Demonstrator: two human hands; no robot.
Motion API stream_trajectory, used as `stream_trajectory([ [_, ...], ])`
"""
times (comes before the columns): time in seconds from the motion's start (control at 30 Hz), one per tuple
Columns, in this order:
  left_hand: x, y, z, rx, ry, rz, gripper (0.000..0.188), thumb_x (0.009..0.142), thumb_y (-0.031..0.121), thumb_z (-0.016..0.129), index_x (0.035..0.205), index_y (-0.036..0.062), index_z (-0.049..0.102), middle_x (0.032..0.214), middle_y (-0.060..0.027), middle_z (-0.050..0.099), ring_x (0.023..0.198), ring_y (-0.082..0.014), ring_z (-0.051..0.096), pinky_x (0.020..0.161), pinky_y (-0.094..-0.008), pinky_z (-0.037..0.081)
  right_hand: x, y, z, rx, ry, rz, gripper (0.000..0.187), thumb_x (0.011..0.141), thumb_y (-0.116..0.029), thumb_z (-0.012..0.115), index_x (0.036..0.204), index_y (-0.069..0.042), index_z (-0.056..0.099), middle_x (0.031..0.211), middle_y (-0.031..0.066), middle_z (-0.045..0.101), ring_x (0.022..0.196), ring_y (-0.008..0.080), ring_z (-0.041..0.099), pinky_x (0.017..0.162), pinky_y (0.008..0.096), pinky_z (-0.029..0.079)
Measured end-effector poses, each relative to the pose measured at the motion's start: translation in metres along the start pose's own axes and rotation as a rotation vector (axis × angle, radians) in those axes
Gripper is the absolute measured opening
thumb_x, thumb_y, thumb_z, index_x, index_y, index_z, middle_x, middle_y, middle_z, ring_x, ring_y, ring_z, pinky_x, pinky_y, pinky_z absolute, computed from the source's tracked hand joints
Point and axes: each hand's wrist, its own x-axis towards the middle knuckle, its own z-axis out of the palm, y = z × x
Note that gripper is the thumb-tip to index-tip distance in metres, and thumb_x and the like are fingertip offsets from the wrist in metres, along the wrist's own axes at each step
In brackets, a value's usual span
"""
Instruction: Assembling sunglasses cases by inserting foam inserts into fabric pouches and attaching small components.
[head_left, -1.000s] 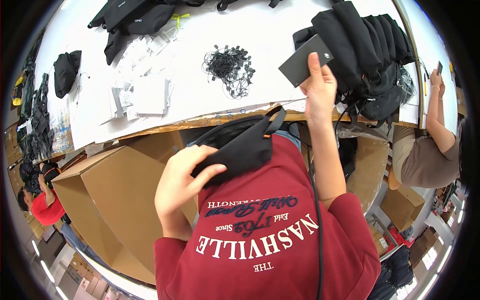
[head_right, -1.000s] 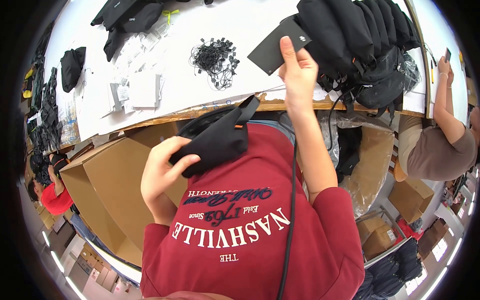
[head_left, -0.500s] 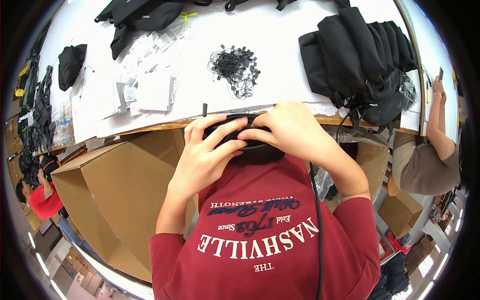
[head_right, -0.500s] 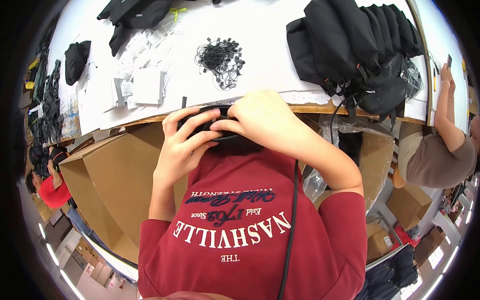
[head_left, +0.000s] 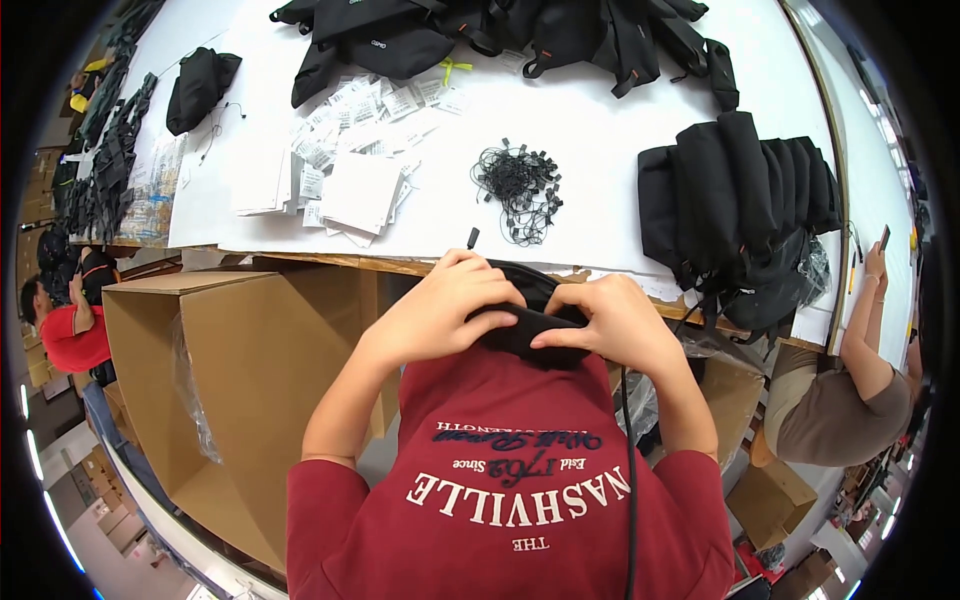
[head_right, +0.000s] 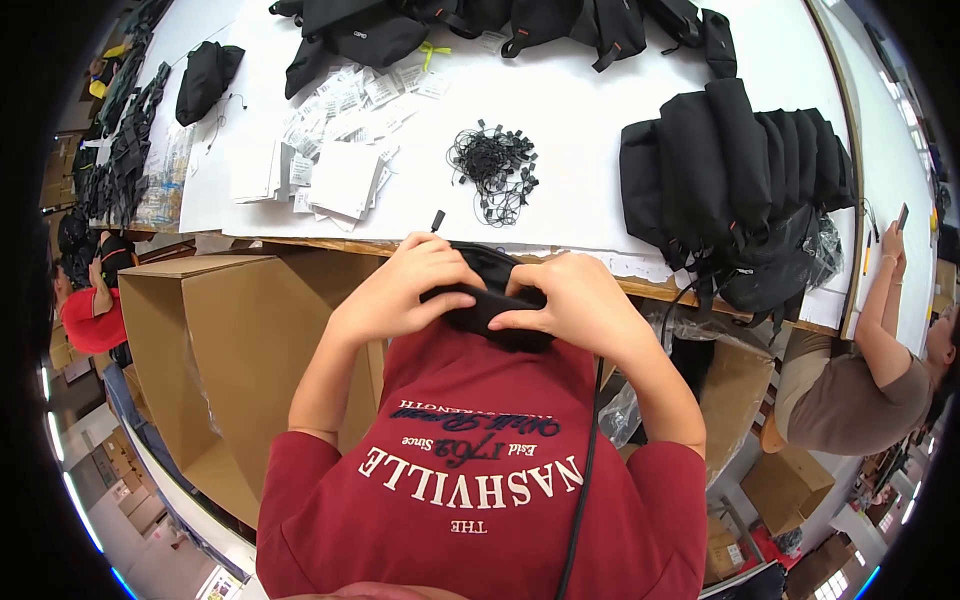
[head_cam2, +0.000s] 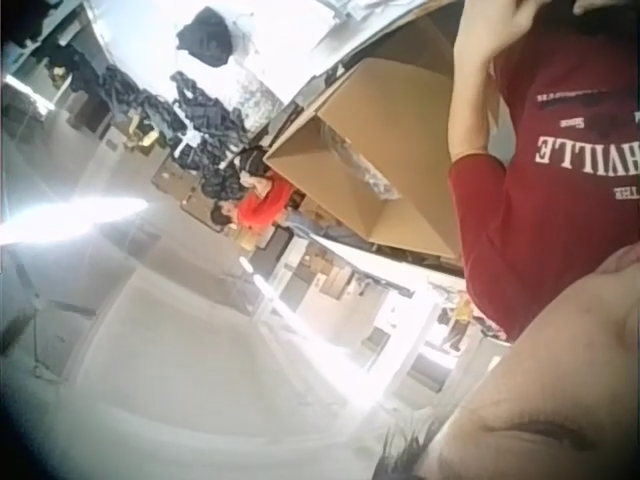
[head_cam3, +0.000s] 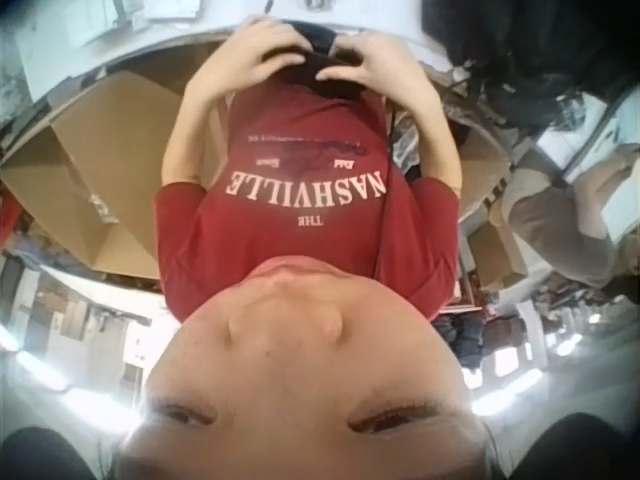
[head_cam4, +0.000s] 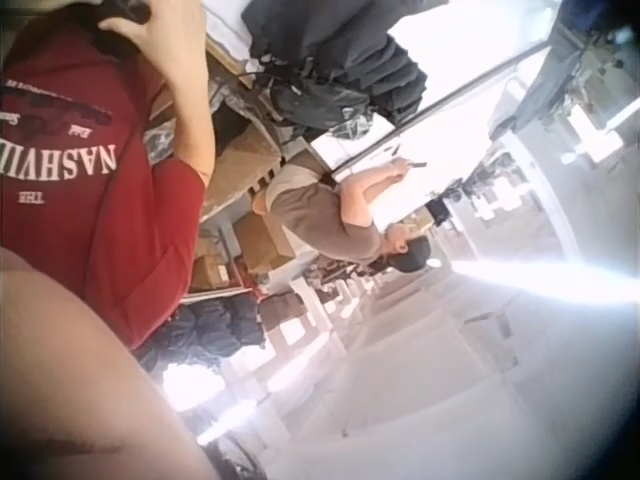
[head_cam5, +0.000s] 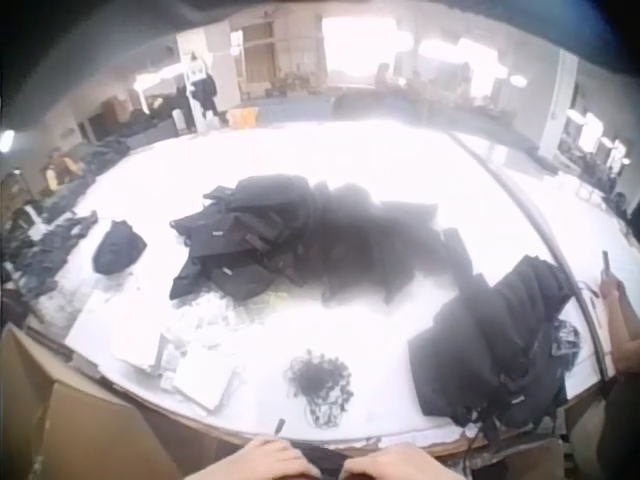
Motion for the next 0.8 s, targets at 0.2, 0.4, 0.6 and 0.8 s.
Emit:
stream_trajectory([
  [0.2, 0.046, -0.102, -0.027, 0.175, 0.624, -0.141, 0.024, 0.087, 0.017, 0.062, 0.108, 0.0049, 0.060, 0.108, -0.0145, 0.061, 0.103, -0.0324, 0.056, 0.091, -0.0407, 0.042, 0.002, -0.001, -0.001, 0.011, -0.113, 0.093, 0.041, 0.072, -0.039, 0.078, 0.067, -0.002, 0.060, 0.058, 0.0146, 0.058, 0.056, 0.0312, 0.058, 0.056, 0.0373, 0.045],
  [0.4, 0.072, -0.160, -0.038, 0.671, 0.716, -0.348, 0.027, 0.083, 0.016, 0.065, 0.108, 0.0080, 0.061, 0.114, -0.0109, 0.058, 0.107, -0.0303, 0.050, 0.094, -0.0413, 0.037, -0.003, 0.007, 0.005, 0.162, -0.059, 0.101, 0.038, 0.072, -0.028, 0.081, 0.066, 0.003, 0.060, 0.050, 0.0096, 0.045, 0.045, 0.0147, 0.034, 0.045, 0.0294, 0.033],
  [0.6, 0.072, -0.151, -0.053, 0.670, 0.906, -0.163, 0.006, 0.084, 0.012, 0.063, 0.089, 0.0086, 0.065, 0.082, -0.0027, 0.066, 0.087, -0.0238, 0.058, 0.085, -0.0380, 0.039, 0.000, 0.004, 0.000, -0.046, 0.042, -0.044, 0.039, 0.074, -0.034, 0.077, 0.062, -0.002, 0.059, 0.054, 0.0116, 0.052, 0.051, 0.0292, 0.052, 0.050, 0.0350, 0.041],
  [0.8, 0.073, -0.155, -0.044, 0.686, 0.858, -0.174, 0.014, 0.083, 0.015, 0.066, 0.095, 0.0086, 0.067, 0.090, -0.0049, 0.067, 0.097, -0.0250, 0.058, 0.096, -0.0396, 0.035, 0.011, 0.001, -0.002, -0.188, 0.117, -0.202, 0.035, 0.071, -0.030, 0.079, 0.060, -0.003, 0.061, 0.052, 0.0095, 0.052, 0.048, 0.0278, 0.052, 0.047, 0.0352, 0.039],
])
